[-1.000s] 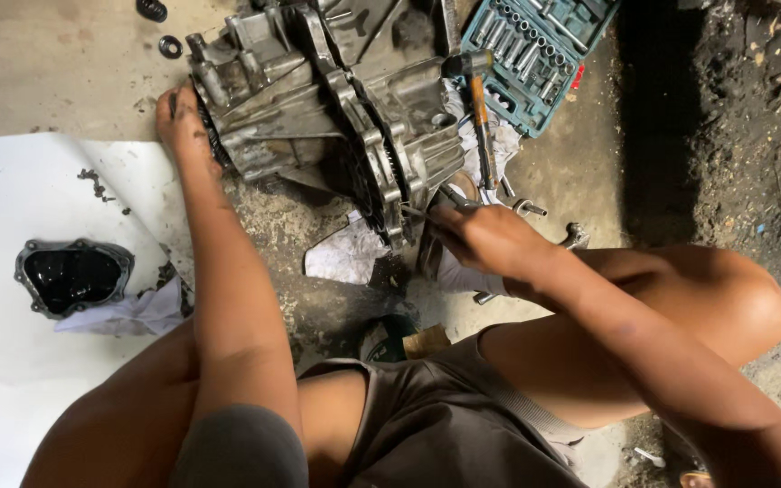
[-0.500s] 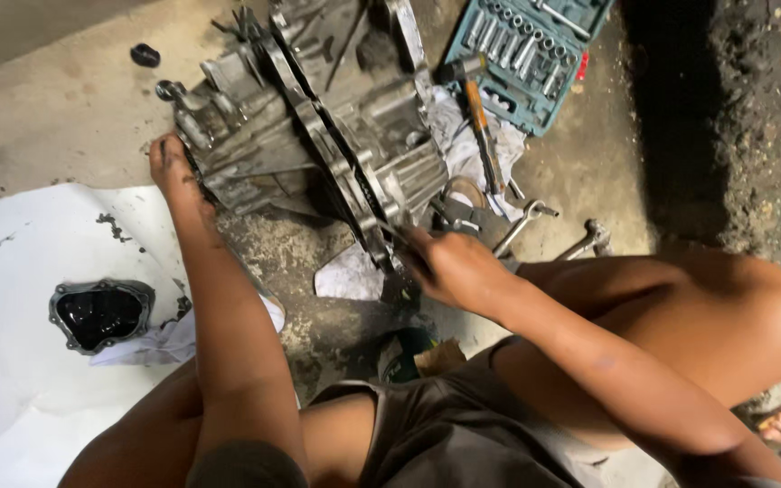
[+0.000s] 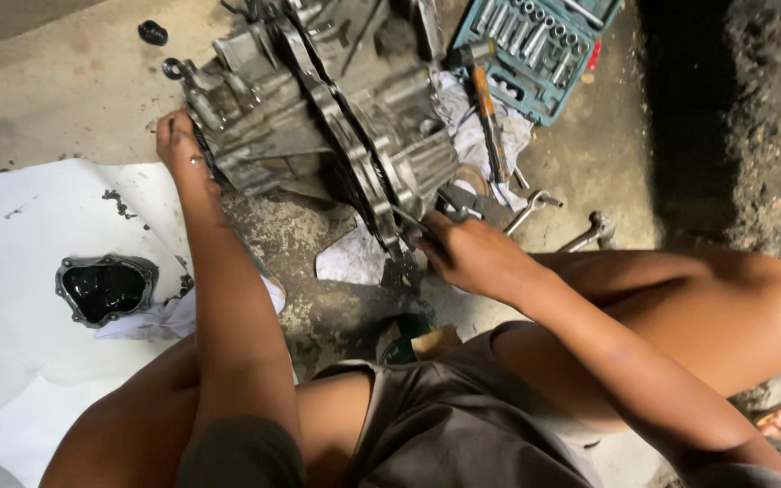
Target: The person sits on the floor and works on a disassembled engine block. They use a hammer to tap parts, remove and reposition components, and wipe surfaces with a cloth. The person repeatedly adjusts the engine halves and uses tools from a nearby kit.
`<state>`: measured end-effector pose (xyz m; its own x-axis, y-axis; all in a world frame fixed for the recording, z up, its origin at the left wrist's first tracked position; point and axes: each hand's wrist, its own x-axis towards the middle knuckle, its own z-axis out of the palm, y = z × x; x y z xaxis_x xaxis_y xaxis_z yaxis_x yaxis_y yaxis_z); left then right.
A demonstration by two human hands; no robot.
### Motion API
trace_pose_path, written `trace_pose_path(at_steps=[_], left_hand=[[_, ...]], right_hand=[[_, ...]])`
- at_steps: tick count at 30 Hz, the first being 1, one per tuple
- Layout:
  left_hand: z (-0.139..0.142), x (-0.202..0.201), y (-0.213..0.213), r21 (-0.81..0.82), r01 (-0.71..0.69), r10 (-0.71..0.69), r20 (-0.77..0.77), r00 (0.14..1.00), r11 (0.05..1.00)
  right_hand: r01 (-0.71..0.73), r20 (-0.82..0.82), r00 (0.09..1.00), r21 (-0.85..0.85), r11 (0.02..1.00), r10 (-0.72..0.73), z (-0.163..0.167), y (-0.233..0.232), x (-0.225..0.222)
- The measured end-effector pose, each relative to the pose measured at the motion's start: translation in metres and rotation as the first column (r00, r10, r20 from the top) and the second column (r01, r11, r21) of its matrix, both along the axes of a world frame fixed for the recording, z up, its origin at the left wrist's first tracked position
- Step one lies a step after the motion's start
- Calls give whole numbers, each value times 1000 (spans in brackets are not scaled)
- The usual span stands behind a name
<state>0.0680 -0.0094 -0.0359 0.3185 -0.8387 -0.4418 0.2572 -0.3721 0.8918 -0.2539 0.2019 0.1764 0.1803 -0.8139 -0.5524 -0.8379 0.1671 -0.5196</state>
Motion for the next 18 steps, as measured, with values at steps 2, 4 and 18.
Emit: trace_pose_path(at_steps=[2,4,18], left_hand=[[1,-1,0,36,17,-17,-11,1000,999],[4,-2,0,48,43,-40,-58,998,998],[4,1,-19,71,88,-80,-111,991,994]], right_hand=[[13,-10,1000,-17,1000,-13,13,20,-11],[267,98,960,-42,963,-262,13,39,-28],[517,-378,754,-164,840,-537,-214,-49,-145]])
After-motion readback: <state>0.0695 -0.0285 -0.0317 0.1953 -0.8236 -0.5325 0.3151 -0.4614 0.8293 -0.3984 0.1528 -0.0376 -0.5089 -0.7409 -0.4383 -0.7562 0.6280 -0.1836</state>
